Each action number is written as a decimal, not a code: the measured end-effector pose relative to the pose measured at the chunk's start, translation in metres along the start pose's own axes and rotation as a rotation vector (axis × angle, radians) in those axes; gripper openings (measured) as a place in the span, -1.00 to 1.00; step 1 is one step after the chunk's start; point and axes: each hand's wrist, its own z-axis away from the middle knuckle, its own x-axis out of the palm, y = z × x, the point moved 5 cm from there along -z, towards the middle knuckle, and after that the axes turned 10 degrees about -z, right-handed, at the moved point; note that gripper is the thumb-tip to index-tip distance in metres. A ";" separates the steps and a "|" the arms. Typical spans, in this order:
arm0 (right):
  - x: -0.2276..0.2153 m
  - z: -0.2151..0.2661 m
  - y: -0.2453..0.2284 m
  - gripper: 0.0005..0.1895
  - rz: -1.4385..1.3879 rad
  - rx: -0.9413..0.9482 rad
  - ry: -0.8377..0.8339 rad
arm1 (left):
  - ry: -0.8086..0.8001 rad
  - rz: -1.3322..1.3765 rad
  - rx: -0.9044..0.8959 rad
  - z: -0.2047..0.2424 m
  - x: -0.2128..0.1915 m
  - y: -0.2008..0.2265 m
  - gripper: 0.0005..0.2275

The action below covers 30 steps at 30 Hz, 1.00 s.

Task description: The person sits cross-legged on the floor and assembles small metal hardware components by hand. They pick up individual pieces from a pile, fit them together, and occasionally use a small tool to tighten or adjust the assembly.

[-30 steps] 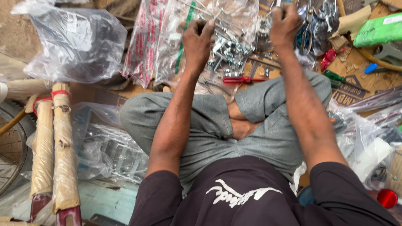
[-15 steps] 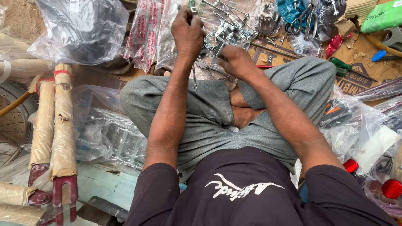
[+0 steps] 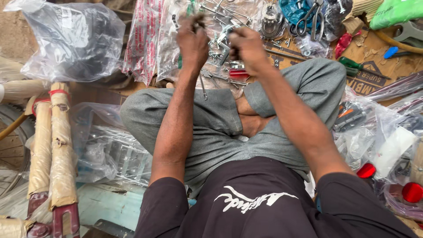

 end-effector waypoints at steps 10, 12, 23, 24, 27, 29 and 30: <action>-0.015 0.051 -0.013 -0.76 -0.622 0.229 -0.387 | -0.618 0.502 -0.282 0.037 0.063 0.002 -0.71; -0.018 0.036 -0.013 -0.78 -0.333 0.140 -0.301 | -0.559 0.485 -0.296 0.028 0.058 0.006 -0.75; -0.006 0.008 0.000 -0.79 0.093 -0.565 0.071 | -0.307 0.429 -0.428 0.021 0.069 -0.005 -0.66; -0.007 0.004 0.002 -0.79 0.044 -0.477 0.070 | -0.349 0.534 -0.444 0.021 0.070 -0.005 -0.70; -0.017 0.002 0.006 -0.75 -0.111 -0.339 0.085 | -0.438 0.703 -0.401 0.025 0.072 -0.004 -0.74; -0.025 0.001 0.006 -0.73 -0.159 -0.343 0.078 | -0.455 0.616 -0.232 0.023 0.074 0.004 -0.75; -0.028 -0.001 0.005 -0.72 -0.151 -0.368 0.059 | -0.437 0.566 -0.226 0.022 0.076 0.005 -0.76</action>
